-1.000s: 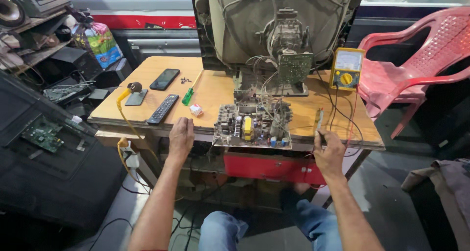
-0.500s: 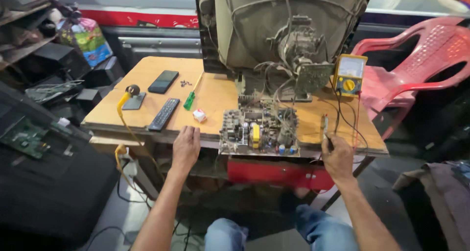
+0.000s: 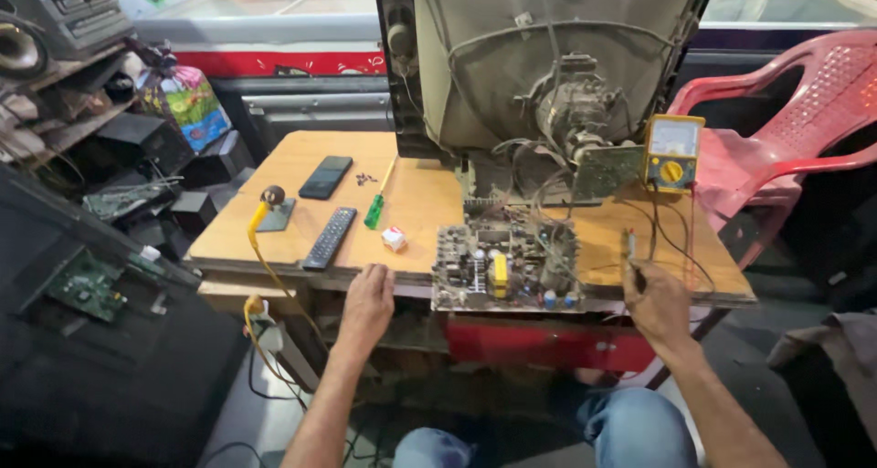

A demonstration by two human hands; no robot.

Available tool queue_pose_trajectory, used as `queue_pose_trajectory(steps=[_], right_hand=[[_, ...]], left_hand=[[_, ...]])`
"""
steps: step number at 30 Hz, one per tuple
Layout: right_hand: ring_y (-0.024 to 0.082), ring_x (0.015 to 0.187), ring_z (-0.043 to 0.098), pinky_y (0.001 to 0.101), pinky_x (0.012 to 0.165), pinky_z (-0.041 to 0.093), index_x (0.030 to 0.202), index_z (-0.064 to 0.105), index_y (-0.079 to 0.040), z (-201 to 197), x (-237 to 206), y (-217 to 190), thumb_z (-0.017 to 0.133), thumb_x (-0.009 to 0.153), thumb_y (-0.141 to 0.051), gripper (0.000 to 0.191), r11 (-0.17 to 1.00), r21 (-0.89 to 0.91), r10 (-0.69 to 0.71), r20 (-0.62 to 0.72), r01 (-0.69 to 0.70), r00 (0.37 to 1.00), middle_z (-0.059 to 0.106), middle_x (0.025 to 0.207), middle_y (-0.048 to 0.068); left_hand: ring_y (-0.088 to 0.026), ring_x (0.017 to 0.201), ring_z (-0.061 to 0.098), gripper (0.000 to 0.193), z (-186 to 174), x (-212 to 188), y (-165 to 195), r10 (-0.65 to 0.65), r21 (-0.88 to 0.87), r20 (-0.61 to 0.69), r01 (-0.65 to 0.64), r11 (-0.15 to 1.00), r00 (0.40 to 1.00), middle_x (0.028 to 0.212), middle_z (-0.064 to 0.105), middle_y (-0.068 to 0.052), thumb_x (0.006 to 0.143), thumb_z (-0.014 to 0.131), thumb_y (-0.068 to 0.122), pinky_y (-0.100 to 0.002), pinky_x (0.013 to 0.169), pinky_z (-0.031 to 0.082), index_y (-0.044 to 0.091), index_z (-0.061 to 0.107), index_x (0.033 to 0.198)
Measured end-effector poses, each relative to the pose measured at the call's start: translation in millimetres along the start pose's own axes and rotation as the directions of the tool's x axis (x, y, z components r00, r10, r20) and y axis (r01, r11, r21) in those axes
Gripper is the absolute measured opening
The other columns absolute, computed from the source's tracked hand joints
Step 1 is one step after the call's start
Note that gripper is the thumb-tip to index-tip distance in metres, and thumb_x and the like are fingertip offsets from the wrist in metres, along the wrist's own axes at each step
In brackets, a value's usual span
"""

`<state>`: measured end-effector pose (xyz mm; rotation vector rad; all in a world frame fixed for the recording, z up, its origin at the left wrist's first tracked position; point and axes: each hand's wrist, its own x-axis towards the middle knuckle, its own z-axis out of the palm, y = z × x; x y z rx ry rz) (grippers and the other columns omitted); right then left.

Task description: The person plugs in a power cord, then uses a multimeter to test points on a circuit board. They flip the board over and continue testing different points on the back side.

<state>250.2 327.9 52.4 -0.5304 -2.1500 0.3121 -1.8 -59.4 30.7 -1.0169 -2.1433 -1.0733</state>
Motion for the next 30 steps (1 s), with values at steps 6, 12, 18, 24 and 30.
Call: queue_pose_trajectory(steps=[6,12,18,24,30], right_hand=[[0.038,0.078,0.071,0.0443,0.070,0.054,0.101,0.076,-0.004,-1.9,14.9,5.2,0.068,0.094,-0.022,0.021,0.997,0.076,-0.015,0.191,0.000,0.981,0.072,0.085,0.021],[0.036,0.077,0.070,0.0425,0.070,0.055,0.099,0.075,-0.002,22.5,32.6,7.1,0.069,0.093,-0.018,0.019,0.944,0.324,-0.130,0.190,0.063,0.973,0.072,0.086,0.022],[0.030,0.077,0.073,0.0390,0.070,0.057,0.106,0.073,-0.001,49.9,47.0,17.7,0.071,0.091,-0.021,0.025,0.916,0.398,-0.081,0.287,-0.042,0.955,0.074,0.088,0.018],[0.030,0.081,0.073,0.0393,0.072,0.057,0.113,0.072,-0.002,77.0,61.2,25.5,0.070,0.094,-0.027,0.031,0.918,0.395,-0.100,0.318,-0.036,0.943,0.074,0.092,0.020],[0.032,0.081,0.069,0.0426,0.070,0.053,0.115,0.068,-0.003,90.3,81.2,26.2,0.063,0.100,-0.037,0.038,0.962,0.244,-0.005,0.456,-0.120,0.890,0.072,0.092,0.019]], left_hand=[[-0.041,0.095,0.061,0.016,-6.9,0.7,11.7,-0.050,0.032,-0.029,0.051,0.998,0.998,0.100,0.062,-0.020,0.102,0.055,0.014,-0.048,0.080,0.050,-0.001,0.060,0.102],[-0.041,0.096,0.061,0.016,-19.1,7.8,34.7,-0.098,0.083,-0.010,0.099,0.992,0.995,0.099,0.062,-0.020,0.102,0.053,0.015,-0.047,0.082,0.050,0.000,0.060,0.101],[-0.043,0.096,0.062,0.022,-16.0,14.2,46.6,-0.214,0.058,-0.032,0.216,0.975,0.976,0.099,0.065,-0.022,0.105,0.052,0.018,-0.048,0.081,0.049,-0.002,0.062,0.102],[-0.038,0.084,0.068,0.027,-13.1,-5.9,47.6,-0.428,-0.164,-0.161,0.404,0.900,0.889,0.091,0.070,-0.022,0.106,0.051,0.021,-0.044,0.075,0.052,-0.001,0.065,0.099],[-0.038,0.078,0.067,0.023,-12.0,-55.0,89.4,-0.555,-0.246,-0.159,0.511,0.823,0.817,0.087,0.070,-0.019,0.103,0.056,0.020,-0.042,0.071,0.053,0.000,0.068,0.105]])
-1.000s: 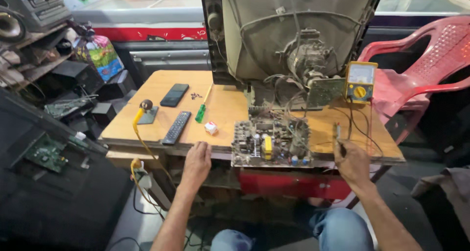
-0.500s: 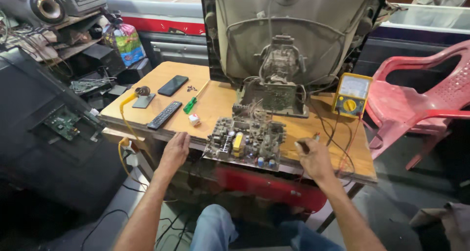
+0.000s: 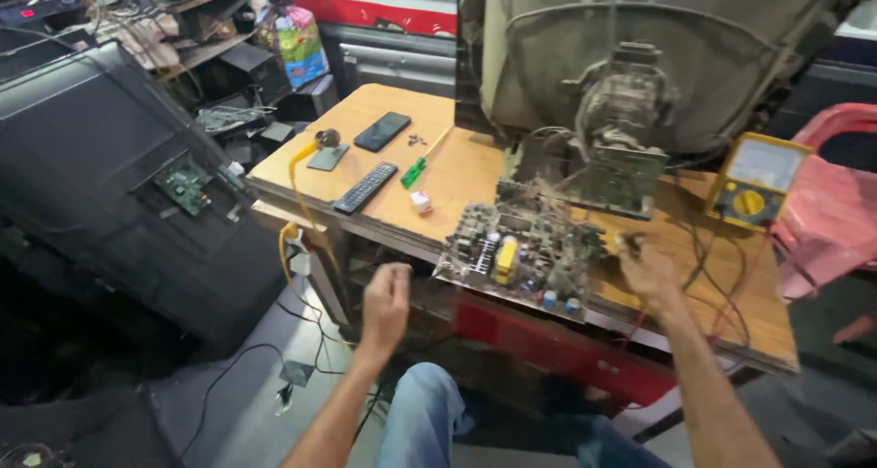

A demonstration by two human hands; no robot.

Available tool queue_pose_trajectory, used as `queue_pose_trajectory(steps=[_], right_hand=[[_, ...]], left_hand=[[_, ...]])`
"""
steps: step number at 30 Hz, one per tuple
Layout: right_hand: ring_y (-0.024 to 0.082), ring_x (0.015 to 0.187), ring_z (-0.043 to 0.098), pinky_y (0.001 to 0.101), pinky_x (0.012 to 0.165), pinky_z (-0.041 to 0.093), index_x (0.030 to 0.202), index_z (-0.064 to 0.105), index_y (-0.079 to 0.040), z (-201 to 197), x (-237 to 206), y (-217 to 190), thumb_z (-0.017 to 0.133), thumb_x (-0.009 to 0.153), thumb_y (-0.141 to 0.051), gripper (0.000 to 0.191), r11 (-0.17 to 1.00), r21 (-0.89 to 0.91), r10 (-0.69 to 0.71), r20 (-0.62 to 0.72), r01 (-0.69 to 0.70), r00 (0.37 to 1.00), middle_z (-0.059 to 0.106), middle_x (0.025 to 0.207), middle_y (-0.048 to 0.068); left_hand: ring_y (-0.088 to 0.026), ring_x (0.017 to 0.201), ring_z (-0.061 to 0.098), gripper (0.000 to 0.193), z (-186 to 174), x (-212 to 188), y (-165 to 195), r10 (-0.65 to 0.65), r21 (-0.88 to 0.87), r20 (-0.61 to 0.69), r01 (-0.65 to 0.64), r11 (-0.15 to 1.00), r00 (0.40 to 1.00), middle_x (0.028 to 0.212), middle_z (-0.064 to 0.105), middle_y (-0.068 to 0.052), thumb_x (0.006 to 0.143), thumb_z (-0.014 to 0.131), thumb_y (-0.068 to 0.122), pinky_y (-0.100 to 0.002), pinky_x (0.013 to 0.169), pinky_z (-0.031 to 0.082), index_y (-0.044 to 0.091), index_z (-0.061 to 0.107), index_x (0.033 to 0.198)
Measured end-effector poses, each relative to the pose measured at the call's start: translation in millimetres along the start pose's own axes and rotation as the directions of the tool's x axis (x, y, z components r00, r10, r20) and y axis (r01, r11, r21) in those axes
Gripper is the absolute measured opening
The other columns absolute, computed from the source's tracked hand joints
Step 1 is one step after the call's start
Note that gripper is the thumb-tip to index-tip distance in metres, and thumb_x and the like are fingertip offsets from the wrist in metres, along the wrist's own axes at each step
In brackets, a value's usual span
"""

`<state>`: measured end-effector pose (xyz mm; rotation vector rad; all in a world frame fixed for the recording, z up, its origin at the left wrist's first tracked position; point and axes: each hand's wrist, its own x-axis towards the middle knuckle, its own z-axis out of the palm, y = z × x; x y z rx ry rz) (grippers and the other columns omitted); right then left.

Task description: The person plugs in a power cord, then uses a multimeter to test points on a circuit board. They flip the board over and continue testing different points on the back side.

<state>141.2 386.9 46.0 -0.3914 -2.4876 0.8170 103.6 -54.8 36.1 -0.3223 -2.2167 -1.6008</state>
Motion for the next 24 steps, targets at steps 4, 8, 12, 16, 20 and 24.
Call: queue_pose_trajectory(steps=[4,8,12,16,20,24], right_hand=[[0.029,0.083,0.065,0.0419,0.072,0.051,0.111,0.069,-0.002,4.2,11.2,-14.0,0.060,0.103,-0.040,0.039,0.978,0.209,0.015,-0.006,-0.014,1.000,0.070,0.090,0.018],[0.018,0.088,0.062,0.0363,0.076,0.049,0.116,0.070,-0.005,3.2,22.7,-28.4,0.058,0.105,-0.032,0.031,0.988,0.074,0.132,0.085,-0.138,0.988,0.069,0.095,0.008],[0.009,0.089,0.058,0.0275,0.076,0.047,0.118,0.069,-0.010,-1.4,22.1,-28.6,0.060,0.098,-0.024,0.026,0.829,0.542,0.054,0.164,-0.136,0.985,0.067,0.098,-0.007],[0.010,0.084,0.061,0.0291,0.074,0.049,0.113,0.072,-0.005,1.2,31.4,-28.2,0.062,0.096,-0.023,0.026,0.953,0.299,0.029,0.092,-0.055,0.995,0.071,0.093,-0.004],[0.014,0.078,0.054,0.0333,0.069,0.044,0.111,0.076,0.001,1.9,33.2,-29.7,0.064,0.101,-0.025,0.030,0.920,0.372,0.060,0.177,-0.123,0.982,0.066,0.088,0.002],[0.015,0.084,0.064,0.0314,0.075,0.052,0.116,0.074,-0.002,2.4,32.1,-30.4,0.066,0.097,-0.028,0.033,0.972,0.223,0.050,0.100,-0.071,0.994,0.076,0.093,0.007]], left_hand=[[-0.035,0.092,0.070,0.025,-3.1,-30.4,8.1,0.247,0.004,0.004,-0.247,0.969,0.969,0.099,0.072,-0.017,0.091,0.071,0.016,-0.042,0.081,0.054,-0.001,0.068,0.109],[-0.036,0.097,0.065,0.032,5.2,-30.2,7.5,0.362,0.125,0.011,-0.360,0.925,0.932,0.103,0.071,-0.016,0.086,0.076,0.017,-0.045,0.087,0.050,0.000,0.068,0.112],[-0.034,0.094,0.065,0.025,20.8,-23.8,3.7,0.318,0.162,0.033,-0.319,0.934,0.947,0.099,0.072,-0.012,0.088,0.074,0.015,-0.043,0.087,0.048,0.004,0.070,0.110],[-0.030,0.089,0.065,0.017,29.5,-22.0,0.5,0.281,0.143,0.031,-0.283,0.948,0.959,0.092,0.072,-0.009,0.090,0.071,0.014,-0.041,0.086,0.048,0.007,0.072,0.105],[-0.031,0.087,0.065,0.017,31.0,-20.0,-2.3,0.326,0.172,0.027,-0.326,0.930,0.945,0.091,0.071,-0.010,0.091,0.069,0.014,-0.042,0.086,0.047,0.006,0.072,0.105],[-0.030,0.085,0.066,0.015,31.2,-18.5,-3.2,0.325,0.198,0.043,-0.327,0.924,0.945,0.089,0.070,-0.010,0.092,0.067,0.013,-0.041,0.086,0.047,0.006,0.072,0.104]])
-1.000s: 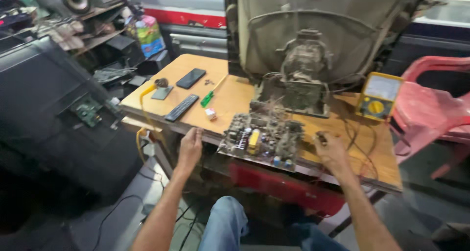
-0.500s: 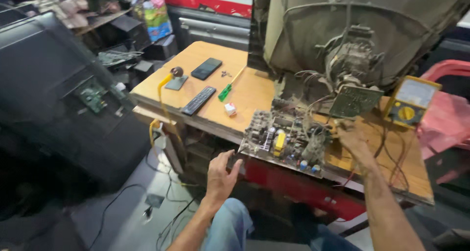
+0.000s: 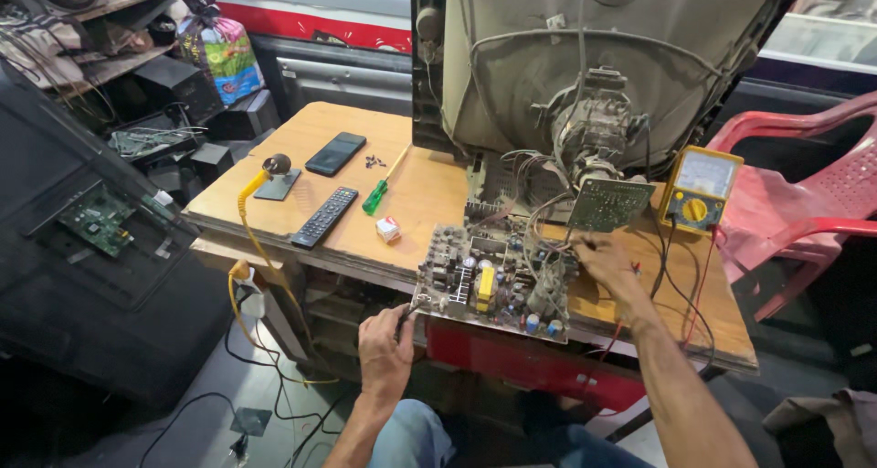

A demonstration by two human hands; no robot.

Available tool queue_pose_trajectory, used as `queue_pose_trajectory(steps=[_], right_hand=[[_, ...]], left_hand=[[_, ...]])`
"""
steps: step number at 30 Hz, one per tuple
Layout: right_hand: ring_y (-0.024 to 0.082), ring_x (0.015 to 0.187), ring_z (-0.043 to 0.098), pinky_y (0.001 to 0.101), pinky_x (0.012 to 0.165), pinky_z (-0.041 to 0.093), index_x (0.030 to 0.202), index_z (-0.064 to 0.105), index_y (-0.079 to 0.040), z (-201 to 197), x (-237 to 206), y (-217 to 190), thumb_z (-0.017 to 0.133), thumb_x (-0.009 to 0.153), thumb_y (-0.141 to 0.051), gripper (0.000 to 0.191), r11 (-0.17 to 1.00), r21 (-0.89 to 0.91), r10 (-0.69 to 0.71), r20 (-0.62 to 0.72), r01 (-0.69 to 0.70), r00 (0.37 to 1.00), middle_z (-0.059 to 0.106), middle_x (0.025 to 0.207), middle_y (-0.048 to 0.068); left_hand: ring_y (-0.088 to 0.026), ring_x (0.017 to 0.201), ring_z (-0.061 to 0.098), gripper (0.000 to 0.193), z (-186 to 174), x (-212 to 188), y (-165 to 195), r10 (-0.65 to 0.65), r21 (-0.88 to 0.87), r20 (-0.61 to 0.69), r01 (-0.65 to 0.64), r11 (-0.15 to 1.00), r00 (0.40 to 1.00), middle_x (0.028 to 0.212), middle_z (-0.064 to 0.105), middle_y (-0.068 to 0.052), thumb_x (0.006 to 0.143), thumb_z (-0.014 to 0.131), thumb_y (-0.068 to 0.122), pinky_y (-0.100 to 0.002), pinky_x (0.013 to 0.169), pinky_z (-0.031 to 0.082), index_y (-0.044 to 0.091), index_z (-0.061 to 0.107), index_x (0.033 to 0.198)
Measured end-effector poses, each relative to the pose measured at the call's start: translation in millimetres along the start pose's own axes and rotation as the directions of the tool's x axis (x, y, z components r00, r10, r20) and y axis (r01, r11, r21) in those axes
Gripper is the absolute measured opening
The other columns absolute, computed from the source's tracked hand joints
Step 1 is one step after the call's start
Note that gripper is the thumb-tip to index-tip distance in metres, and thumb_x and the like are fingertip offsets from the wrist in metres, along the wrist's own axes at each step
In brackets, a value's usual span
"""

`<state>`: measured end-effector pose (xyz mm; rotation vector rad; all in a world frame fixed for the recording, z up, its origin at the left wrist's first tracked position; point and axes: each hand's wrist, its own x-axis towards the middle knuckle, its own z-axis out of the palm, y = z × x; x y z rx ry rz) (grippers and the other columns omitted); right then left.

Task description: The person plugs in a power cord, then uses a multimeter to test points on a circuit board. They flip the board over and continue testing different points on the back side.

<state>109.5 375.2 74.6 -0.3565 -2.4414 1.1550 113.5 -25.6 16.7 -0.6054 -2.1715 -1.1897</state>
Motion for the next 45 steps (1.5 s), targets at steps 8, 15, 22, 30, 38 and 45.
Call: queue_pose_trajectory(steps=[8,15,22,30,38,45], right_hand=[[0.020,0.108,0.072,0.0317,0.093,0.054,0.120,0.075,-0.005,-5.8,-3.1,1.9,0.067,0.095,-0.032,0.038,0.990,-0.002,-0.143,0.068,0.143,0.987,0.079,0.118,0.011],[0.023,0.108,0.071,0.0322,0.094,0.052,0.124,0.074,-0.006,-13.0,-8.3,3.4,0.062,0.097,-0.035,0.041,0.989,-0.113,-0.082,0.114,0.095,0.990,0.077,0.119,0.013],[0.019,0.097,0.071,0.0327,0.087,0.054,0.116,0.074,-0.001,-8.8,-13.1,6.5,0.064,0.098,-0.033,0.037,0.983,-0.101,-0.146,0.067,0.152,0.987,0.078,0.109,0.011],[0.013,0.073,0.064,0.0292,0.067,0.052,0.115,0.076,-0.001,-4.9,-54.4,-3.4,0.065,0.098,-0.020,0.028,0.993,0.042,-0.113,0.055,0.111,0.992,0.073,0.081,0.008],[0.010,0.081,0.066,0.0277,0.073,0.054,0.112,0.073,0.002,-34.6,-119.9,-66.8,0.063,0.096,-0.013,0.024,0.960,0.104,-0.263,0.030,0.259,0.964,0.076,0.090,0.005],[0.021,0.079,0.068,0.0319,0.073,0.052,0.107,0.073,0.000,-66.1,-154.2,-124.9,0.064,0.095,-0.014,0.020,0.903,-0.080,-0.426,-0.047,0.422,0.903,0.070,0.085,0.010]], left_hand=[[-0.030,0.085,0.066,0.014,-3.7,4.4,-0.6,0.100,0.057,0.008,-0.101,0.993,0.995,0.087,0.069,-0.010,0.093,0.065,0.012,-0.042,0.084,0.046,0.005,0.072,0.104],[-0.032,0.085,0.064,0.010,-2.6,12.4,-7.3,0.162,0.056,0.004,-0.162,0.985,0.987,0.086,0.068,-0.010,0.091,0.066,0.010,-0.043,0.082,0.048,0.005,0.070,0.099],[-0.036,0.083,0.063,0.008,-7.8,24.3,-16.7,0.187,-0.008,-0.016,-0.187,0.982,0.982,0.085,0.066,-0.013,0.089,0.067,0.006,-0.044,0.075,0.049,0.003,0.069,0.097],[-0.037,0.086,0.066,0.012,-55.1,51.4,-24.7,0.213,-0.109,-0.012,-0.213,0.971,0.977,0.091,0.068,-0.015,0.089,0.069,0.003,-0.043,0.074,0.053,0.003,0.068,0.101],[-0.031,0.076,0.066,0.010,-97.3,54.2,-31.6,0.167,-0.257,0.142,-0.126,0.958,0.976,0.085,0.066,-0.015,0.089,0.068,0.003,-0.036,0.068,0.053,0.000,0.065,0.098],[-0.007,0.064,0.058,0.006,-94.0,27.8,-54.0,-0.107,-0.432,0.352,0.263,0.863,0.930,0.070,0.063,-0.003,0.093,0.068,0.007,-0.026,0.056,0.049,0.001,0.068,0.092]])
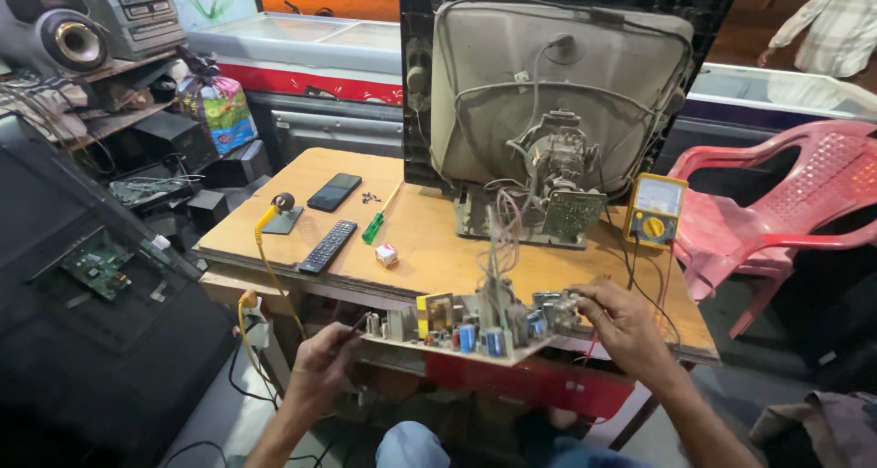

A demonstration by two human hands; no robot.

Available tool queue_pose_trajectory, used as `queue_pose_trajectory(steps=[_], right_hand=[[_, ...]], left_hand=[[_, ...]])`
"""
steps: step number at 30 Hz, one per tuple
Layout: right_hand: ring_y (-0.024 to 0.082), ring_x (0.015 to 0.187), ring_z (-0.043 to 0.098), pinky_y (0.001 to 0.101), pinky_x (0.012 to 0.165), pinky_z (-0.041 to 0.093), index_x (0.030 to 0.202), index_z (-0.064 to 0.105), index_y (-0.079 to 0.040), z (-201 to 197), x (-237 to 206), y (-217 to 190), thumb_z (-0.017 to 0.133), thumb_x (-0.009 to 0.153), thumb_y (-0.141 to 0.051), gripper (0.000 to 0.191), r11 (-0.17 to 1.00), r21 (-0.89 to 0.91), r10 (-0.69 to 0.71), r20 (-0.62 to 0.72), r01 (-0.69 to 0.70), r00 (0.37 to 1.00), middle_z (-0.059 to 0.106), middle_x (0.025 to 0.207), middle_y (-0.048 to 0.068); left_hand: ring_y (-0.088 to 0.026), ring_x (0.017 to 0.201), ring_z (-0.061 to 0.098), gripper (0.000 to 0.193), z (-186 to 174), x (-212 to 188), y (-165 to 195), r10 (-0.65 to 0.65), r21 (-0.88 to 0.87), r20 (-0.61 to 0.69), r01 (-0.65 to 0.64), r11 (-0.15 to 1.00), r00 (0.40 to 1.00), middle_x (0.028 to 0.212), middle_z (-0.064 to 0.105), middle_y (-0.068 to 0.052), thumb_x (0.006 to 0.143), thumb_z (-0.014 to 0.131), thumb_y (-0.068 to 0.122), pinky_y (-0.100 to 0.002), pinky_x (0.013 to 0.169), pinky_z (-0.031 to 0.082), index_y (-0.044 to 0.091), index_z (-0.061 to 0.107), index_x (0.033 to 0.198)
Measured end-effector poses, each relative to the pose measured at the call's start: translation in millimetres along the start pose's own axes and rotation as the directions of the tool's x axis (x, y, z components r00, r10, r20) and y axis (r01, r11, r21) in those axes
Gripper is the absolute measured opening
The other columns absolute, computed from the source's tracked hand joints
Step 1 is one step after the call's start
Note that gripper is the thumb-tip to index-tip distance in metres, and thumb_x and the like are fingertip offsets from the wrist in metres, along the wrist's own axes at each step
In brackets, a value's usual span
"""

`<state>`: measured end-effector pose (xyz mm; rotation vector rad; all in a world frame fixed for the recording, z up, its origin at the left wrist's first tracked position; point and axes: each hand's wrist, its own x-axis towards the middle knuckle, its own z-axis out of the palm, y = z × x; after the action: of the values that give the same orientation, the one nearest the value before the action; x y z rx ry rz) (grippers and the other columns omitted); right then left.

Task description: The person plugs in a power cord, then uses a multimeter to test points on a circuit board. They flip the board over and continue testing different points on the back side.

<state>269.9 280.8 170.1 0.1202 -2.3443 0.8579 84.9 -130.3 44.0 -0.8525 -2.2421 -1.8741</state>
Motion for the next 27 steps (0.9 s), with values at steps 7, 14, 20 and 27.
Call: queue_pose_trajectory(steps=[7,14,20,27], right_hand=[[0.024,0.081,0.068,0.0344,0.074,0.052,0.105,0.072,0.000,-1.9,10.7,-22.2,0.060,0.098,-0.017,0.022,0.998,-0.057,0.010,0.022,-0.009,1.000,0.071,0.088,0.012],[0.025,0.073,0.065,0.0379,0.068,0.050,0.096,0.069,0.000,21.7,19.1,8.2,0.060,0.099,-0.022,0.024,0.992,-0.110,0.075,0.071,-0.067,0.995,0.067,0.080,0.014],[0.023,0.060,0.053,0.0410,0.059,0.043,0.085,0.064,0.001,38.5,55.1,55.2,0.058,0.101,-0.032,0.038,0.962,-0.184,0.230,0.141,-0.203,0.963,0.058,0.066,0.015],[0.014,0.070,0.062,0.0386,0.060,0.054,0.087,0.072,-0.001,30.8,109.5,111.3,0.059,0.099,-0.042,0.045,0.740,-0.134,0.669,0.259,-0.660,0.697,0.069,0.075,0.003]], left_hand=[[-0.004,0.066,0.054,0.010,2.5,-27.0,-26.4,-0.121,-0.192,0.128,0.144,0.971,0.984,0.071,0.061,0.002,0.097,0.066,0.008,-0.023,0.057,0.045,0.000,0.068,0.091],[-0.005,0.064,0.047,0.015,17.6,-45.4,-50.8,-0.201,-0.125,0.137,0.218,0.968,0.970,0.069,0.056,0.003,0.095,0.069,0.012,-0.025,0.054,0.039,0.000,0.067,0.086],[-0.006,0.063,0.048,0.019,38.8,-42.0,-60.6,-0.290,-0.194,0.171,0.321,0.927,0.942,0.068,0.056,0.002,0.096,0.067,0.015,-0.026,0.055,0.039,0.000,0.067,0.084],[-0.010,0.061,0.056,0.020,81.2,-13.6,-62.0,-0.309,-0.419,0.225,0.378,0.826,0.924,0.067,0.064,-0.002,0.097,0.066,0.014,-0.027,0.058,0.045,0.000,0.068,0.083]])
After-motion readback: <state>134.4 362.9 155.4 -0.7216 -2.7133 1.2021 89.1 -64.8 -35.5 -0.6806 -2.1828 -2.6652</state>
